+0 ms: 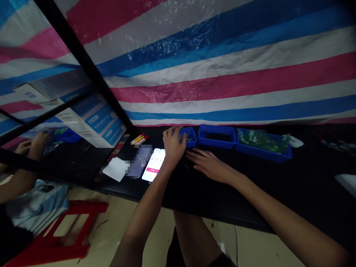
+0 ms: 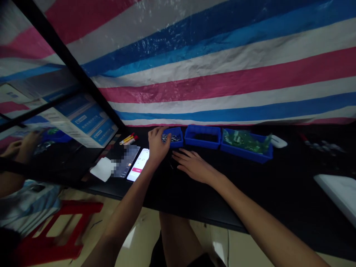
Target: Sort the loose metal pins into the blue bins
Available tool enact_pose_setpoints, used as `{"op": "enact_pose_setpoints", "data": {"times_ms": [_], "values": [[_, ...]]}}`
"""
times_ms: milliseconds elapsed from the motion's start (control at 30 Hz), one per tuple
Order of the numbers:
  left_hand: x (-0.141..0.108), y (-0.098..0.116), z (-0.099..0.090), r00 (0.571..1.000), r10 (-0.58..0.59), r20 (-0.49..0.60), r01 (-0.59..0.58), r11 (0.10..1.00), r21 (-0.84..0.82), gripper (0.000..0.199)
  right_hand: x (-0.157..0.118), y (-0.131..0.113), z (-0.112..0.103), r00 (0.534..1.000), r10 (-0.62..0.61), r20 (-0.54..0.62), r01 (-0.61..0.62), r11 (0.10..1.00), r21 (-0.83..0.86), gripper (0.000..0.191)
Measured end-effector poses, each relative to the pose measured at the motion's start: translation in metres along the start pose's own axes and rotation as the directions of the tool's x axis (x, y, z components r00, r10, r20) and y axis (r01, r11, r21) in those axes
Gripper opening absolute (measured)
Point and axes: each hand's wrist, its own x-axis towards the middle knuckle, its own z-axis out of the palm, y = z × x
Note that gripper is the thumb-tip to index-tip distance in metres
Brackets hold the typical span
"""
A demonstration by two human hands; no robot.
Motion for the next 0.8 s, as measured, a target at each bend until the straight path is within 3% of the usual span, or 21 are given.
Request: {"op": "enact_pose_setpoints", "data": {"times_ms": [200, 567, 800], "values": [[-0.002, 0.002, 0.002, 0.999, 0.039, 0.006, -0.039, 0.999, -0.014, 0.028, 0.005, -0.001, 0.000, 0.999, 0.019, -0.034, -0.019, 1.000, -0.009, 0.048], [-0.004, 0.005, 0.001, 0.997, 0.074, 0.019, -0.073, 0.995, -0.070, 0.026, 0.004, 0.002, -0.011, 0.973, -0.123, -0.194, 0.126, 0.992, -0.001, 0.026], [-0.005, 0.004, 0.002, 0.992, 0.120, 0.032, -0.117, 0.991, -0.067, 0.026, 0.004, -0.004, -0.010, 0.980, -0.069, -0.187, 0.051, 0.994, -0.098, 0.021]]}}
